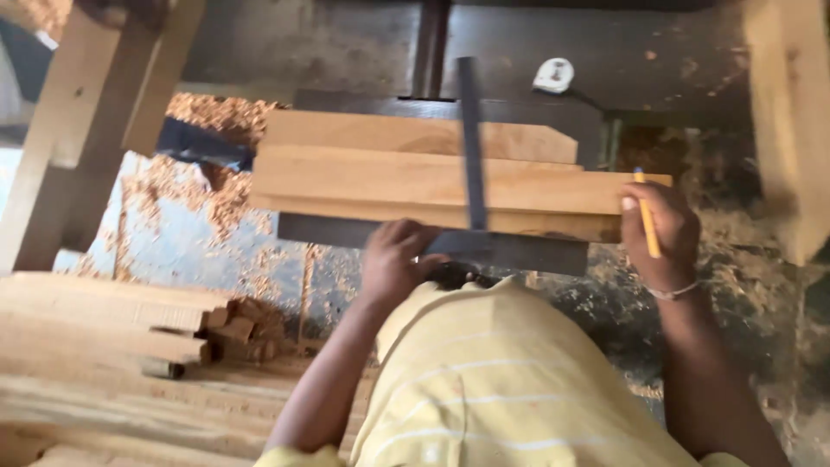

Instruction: Using a square and pencil to mark measurements on wooden boards in a woodworking shop.

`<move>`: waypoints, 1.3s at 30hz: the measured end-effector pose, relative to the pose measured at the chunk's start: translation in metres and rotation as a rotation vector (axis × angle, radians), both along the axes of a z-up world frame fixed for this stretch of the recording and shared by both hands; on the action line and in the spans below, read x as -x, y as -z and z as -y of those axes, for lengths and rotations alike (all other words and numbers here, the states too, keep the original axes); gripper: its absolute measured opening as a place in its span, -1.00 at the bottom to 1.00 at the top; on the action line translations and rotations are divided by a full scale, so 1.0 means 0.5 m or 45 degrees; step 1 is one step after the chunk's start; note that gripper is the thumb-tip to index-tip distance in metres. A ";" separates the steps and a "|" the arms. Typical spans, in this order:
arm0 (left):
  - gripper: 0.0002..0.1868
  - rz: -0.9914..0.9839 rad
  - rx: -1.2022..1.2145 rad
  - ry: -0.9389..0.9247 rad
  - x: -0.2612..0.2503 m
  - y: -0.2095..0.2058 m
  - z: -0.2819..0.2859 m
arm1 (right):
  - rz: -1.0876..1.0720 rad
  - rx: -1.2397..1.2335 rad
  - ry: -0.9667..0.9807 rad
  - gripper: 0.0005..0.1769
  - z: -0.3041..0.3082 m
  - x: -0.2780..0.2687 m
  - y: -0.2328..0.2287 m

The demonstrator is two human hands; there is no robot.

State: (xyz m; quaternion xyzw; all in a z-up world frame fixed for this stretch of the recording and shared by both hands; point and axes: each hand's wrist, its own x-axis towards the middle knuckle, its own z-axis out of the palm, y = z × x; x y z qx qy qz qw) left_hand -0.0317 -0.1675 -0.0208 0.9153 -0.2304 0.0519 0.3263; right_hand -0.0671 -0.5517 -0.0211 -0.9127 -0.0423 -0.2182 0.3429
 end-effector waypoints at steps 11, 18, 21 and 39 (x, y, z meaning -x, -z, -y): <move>-0.52 0.364 0.015 0.287 -0.076 -0.003 0.065 | -0.038 0.059 0.076 -0.89 -0.023 -0.008 -0.036; -0.51 0.328 0.058 0.329 -0.090 0.017 0.097 | -0.029 0.073 0.080 -0.86 -0.018 -0.005 -0.030; -0.51 0.294 0.064 0.330 -0.092 0.019 0.104 | -0.052 0.059 0.078 -0.85 -0.016 -0.006 -0.033; -0.51 0.298 -0.026 0.288 -0.081 0.014 0.111 | -0.134 -0.698 -0.065 -0.87 -0.068 -0.053 0.025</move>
